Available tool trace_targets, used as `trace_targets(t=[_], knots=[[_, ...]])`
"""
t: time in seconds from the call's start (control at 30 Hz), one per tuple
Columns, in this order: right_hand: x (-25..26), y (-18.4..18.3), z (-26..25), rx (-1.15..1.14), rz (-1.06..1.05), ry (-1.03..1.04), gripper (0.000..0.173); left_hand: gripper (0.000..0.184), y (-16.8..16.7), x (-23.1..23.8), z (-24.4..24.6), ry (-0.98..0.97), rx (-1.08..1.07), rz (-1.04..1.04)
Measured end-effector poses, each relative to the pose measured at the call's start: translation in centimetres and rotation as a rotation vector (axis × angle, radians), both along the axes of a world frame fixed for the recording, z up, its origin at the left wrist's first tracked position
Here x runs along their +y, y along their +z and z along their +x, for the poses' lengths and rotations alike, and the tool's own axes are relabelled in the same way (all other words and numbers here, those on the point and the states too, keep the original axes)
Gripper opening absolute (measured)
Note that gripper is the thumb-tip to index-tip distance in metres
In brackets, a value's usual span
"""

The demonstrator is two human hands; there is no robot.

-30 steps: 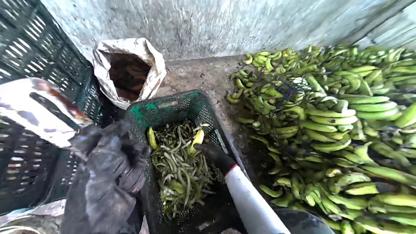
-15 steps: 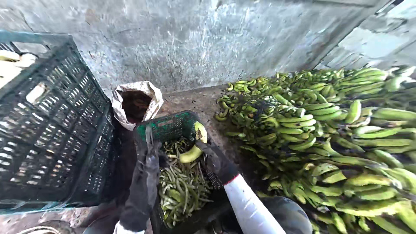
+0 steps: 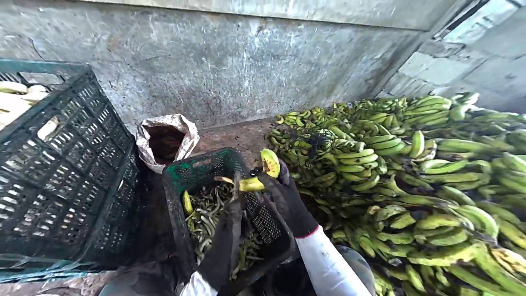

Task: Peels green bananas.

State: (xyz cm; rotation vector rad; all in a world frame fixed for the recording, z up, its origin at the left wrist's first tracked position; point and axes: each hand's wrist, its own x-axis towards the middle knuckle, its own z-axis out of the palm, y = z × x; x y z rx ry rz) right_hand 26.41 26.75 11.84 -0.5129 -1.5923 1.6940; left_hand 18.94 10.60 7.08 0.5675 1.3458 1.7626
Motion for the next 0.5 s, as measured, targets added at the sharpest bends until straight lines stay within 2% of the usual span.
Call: trace_targets(t=[0.07, 0.13, 0.23, 0.37, 0.43, 0.5], knots=[[0.6, 0.8, 0.1, 0.058, -0.085, 0.068, 0.066, 0.041, -3.6, -0.8, 0.1, -0.127, -0.117, -0.241], [2.3, 0.8, -0.3, 0.116, -0.179, 0.135, 0.072, 0.047, -4.3, -1.1, -0.3, -0.178, -0.075, -0.31], [4.3, -1.3, -0.5, 0.202, -0.269, 0.272, 0.055, 0.052, -1.8, -1.0, -1.8, -0.175, 0.226, -0.248], [4.6, -2.2, -0.6, 0.213, -0.398, 0.419, 0.043, 0.057, 3.6, -0.8, -4.7, -0.291, 0.808, -0.337], [4.4, -2.8, -0.8, 0.229, -0.438, 0.481, 0.042, 0.059, 4.4, -0.7, -5.1, -0.339, 0.952, -0.356], [3.9, -3.3, -0.9, 0.217, -0.451, 0.486, 0.044, 0.058, 4.3, -0.3, -5.4, -0.364, 0.991, -0.385]])
